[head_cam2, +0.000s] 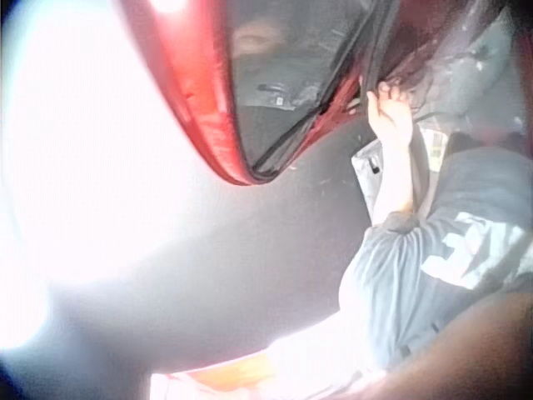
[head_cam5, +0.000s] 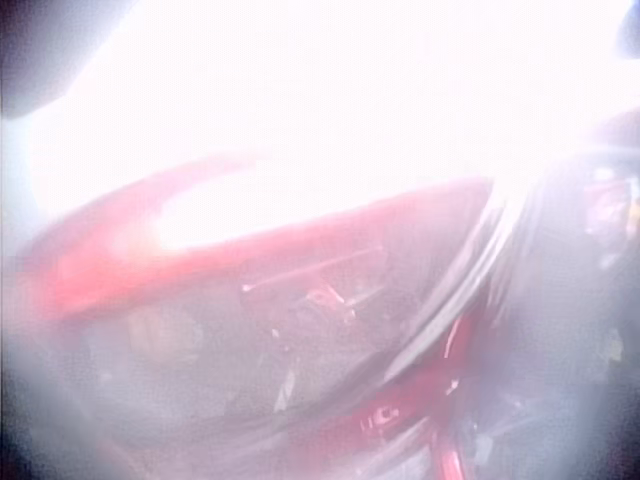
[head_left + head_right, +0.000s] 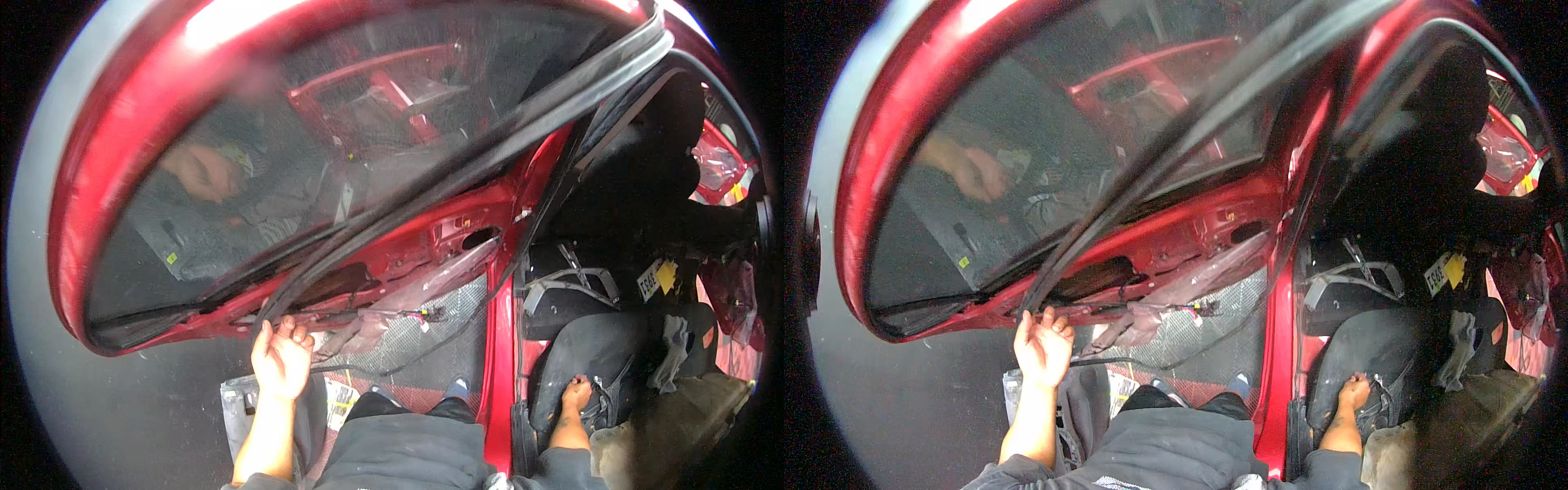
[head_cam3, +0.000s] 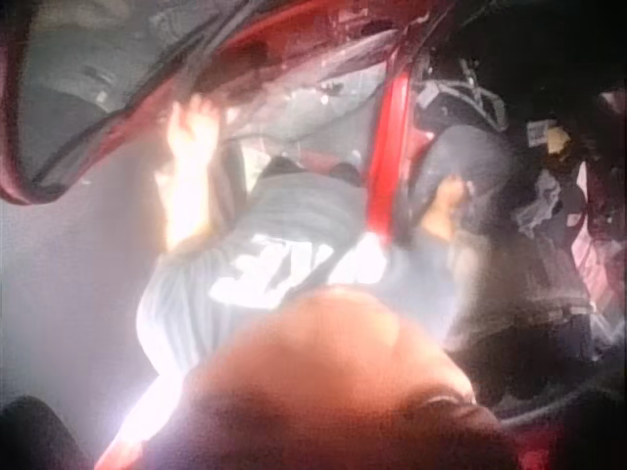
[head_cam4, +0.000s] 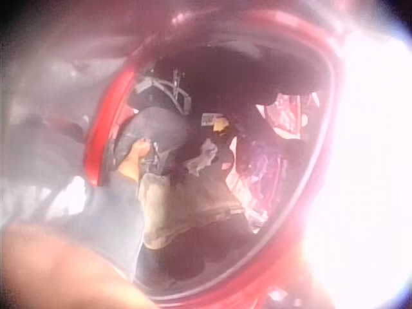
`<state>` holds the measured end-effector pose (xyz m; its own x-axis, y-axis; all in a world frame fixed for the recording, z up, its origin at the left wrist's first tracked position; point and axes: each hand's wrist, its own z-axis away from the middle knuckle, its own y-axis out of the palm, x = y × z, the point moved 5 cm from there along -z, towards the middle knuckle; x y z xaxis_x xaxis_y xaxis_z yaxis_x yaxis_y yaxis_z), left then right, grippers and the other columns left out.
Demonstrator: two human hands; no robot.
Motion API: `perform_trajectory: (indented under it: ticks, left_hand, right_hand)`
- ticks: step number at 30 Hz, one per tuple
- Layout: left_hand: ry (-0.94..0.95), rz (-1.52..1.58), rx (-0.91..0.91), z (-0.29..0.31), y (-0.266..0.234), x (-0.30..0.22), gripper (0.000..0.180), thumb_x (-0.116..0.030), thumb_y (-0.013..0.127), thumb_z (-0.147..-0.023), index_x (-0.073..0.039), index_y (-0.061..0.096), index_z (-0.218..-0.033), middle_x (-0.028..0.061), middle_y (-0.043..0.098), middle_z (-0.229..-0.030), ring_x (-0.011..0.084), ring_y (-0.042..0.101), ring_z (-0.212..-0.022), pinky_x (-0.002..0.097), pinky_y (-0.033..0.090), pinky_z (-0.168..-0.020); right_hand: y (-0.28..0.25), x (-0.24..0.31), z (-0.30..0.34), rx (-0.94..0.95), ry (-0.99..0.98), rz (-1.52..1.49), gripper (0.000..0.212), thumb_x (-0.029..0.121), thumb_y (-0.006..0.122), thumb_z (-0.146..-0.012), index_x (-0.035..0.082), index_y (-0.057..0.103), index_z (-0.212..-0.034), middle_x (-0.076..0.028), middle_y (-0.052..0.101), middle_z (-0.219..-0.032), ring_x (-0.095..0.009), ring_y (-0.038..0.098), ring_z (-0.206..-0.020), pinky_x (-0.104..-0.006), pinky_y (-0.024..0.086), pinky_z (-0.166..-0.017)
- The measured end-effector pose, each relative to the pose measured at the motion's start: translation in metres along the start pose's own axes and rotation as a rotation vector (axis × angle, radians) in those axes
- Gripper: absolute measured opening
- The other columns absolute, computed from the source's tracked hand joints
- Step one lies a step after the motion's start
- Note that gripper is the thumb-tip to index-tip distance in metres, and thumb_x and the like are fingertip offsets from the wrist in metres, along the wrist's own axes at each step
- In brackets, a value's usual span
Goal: The person installs a black rubber weather seal along the perimeter of a red car door frame. They align and press the seal into the channel around the door opening, working from the top edge down the sides and along the bottom.
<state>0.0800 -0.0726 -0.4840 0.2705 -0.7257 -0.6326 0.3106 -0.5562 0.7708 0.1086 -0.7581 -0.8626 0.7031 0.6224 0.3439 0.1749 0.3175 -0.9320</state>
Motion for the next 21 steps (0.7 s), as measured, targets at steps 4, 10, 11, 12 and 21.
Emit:
perform_trajectory:
  ticks: [4,10,11,12,21]
  left_hand:
    - [-0.097,0.066,-0.025,-0.006,-0.001,0.004,0.034,-0.043,0.058,-0.109,-0.009,0.062,-0.106,0.0053,0.063,-0.094,0.0191,0.055,-0.083,0.0365,0.047,-0.075]
    - [-0.126,0.017,-0.176,0.031,0.007,0.0,0.044,-0.049,0.059,-0.108,-0.01,0.061,-0.089,-0.0002,0.053,-0.076,0.015,0.053,-0.071,0.0316,0.043,-0.065]
    - [-0.143,0.022,-0.204,0.034,0.001,0.0,0.044,-0.05,0.06,-0.107,-0.01,0.062,-0.088,-0.0015,0.052,-0.073,0.0139,0.052,-0.067,0.0308,0.042,-0.063]
    - [-0.168,0.0,-0.311,0.036,0.003,0.003,0.045,-0.05,0.062,-0.106,-0.011,0.063,-0.084,-0.0032,0.049,-0.065,0.0129,0.05,-0.062,0.03,0.041,-0.058]
    - [-0.466,-0.095,-0.306,0.057,0.003,0.015,0.055,-0.043,0.072,-0.097,-0.018,0.045,-0.056,0.0007,0.048,-0.053,0.0175,0.05,-0.05,0.0353,0.042,-0.053]
  right_hand:
    - [0.032,-0.072,-0.033,-0.28,0.133,-0.79,0.026,0.014,0.062,-0.101,0.002,0.071,-0.121,-0.008,0.076,-0.094,-0.023,0.07,-0.077,-0.0333,0.055,-0.074]
    - [-0.048,0.147,0.052,0.428,0.151,-1.849,0.032,0.015,0.067,-0.103,0.003,0.06,-0.132,-0.012,0.065,-0.121,-0.024,0.067,-0.104,-0.0355,0.058,-0.085]
    - [-0.096,0.208,0.084,0.526,0.112,-1.922,0.033,0.015,0.067,-0.102,0.003,0.06,-0.132,-0.013,0.066,-0.118,-0.025,0.068,-0.106,-0.0373,0.058,-0.086]
    - [-0.128,0.25,0.1,0.63,-0.017,-1.939,0.034,0.013,0.067,-0.102,0.002,0.059,-0.132,-0.013,0.067,-0.115,-0.027,0.068,-0.106,-0.0394,0.058,-0.088]
    - [-0.314,0.46,0.237,1.355,-0.649,-2.071,0.05,0.025,0.066,-0.105,-0.002,0.053,-0.146,0.005,0.04,-0.08,-0.008,0.037,-0.068,-0.0255,0.037,-0.064]
